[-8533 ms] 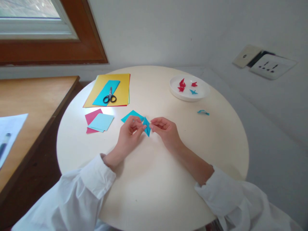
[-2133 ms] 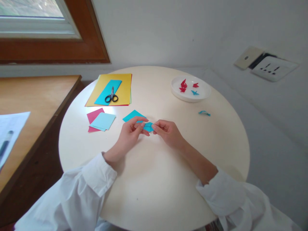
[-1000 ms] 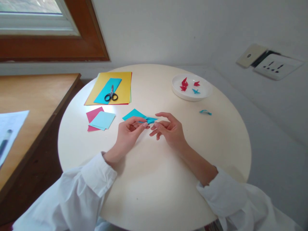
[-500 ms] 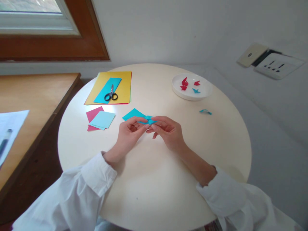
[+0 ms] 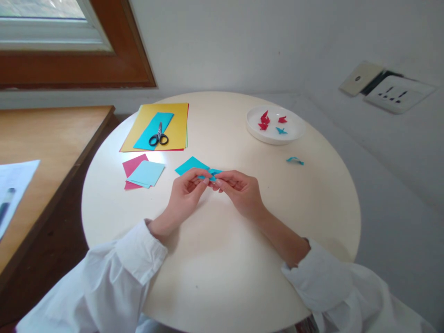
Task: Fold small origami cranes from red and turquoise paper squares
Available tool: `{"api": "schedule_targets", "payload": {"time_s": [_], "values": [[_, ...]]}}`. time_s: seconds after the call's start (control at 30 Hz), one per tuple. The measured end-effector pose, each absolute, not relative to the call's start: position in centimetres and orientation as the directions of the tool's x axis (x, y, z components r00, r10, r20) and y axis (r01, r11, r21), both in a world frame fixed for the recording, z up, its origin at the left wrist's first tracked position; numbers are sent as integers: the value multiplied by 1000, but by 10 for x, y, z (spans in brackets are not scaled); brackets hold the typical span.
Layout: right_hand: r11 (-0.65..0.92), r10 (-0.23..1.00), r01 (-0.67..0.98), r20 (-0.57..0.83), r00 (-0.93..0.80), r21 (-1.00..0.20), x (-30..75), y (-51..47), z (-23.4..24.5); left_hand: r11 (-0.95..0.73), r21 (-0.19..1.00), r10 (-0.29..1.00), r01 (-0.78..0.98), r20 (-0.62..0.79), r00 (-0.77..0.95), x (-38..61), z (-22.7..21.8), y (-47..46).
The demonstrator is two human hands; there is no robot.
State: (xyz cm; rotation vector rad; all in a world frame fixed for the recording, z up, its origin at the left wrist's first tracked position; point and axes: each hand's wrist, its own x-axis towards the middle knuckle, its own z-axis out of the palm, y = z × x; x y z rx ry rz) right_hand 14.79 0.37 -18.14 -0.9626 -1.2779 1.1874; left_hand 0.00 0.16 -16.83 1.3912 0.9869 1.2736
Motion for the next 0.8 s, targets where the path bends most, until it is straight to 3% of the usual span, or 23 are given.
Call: {"api": "schedule_targets", "payload": {"time_s": [0.3,0.8], "values": [[166,981,-102,175,-87,-981,148,4,-185,-163,986,981,17,160,112,-1,-172,2],[144,984,-162,159,-86,-976,146,7,-179,-222,970,974,104,214,78,2,-172,1]]}}
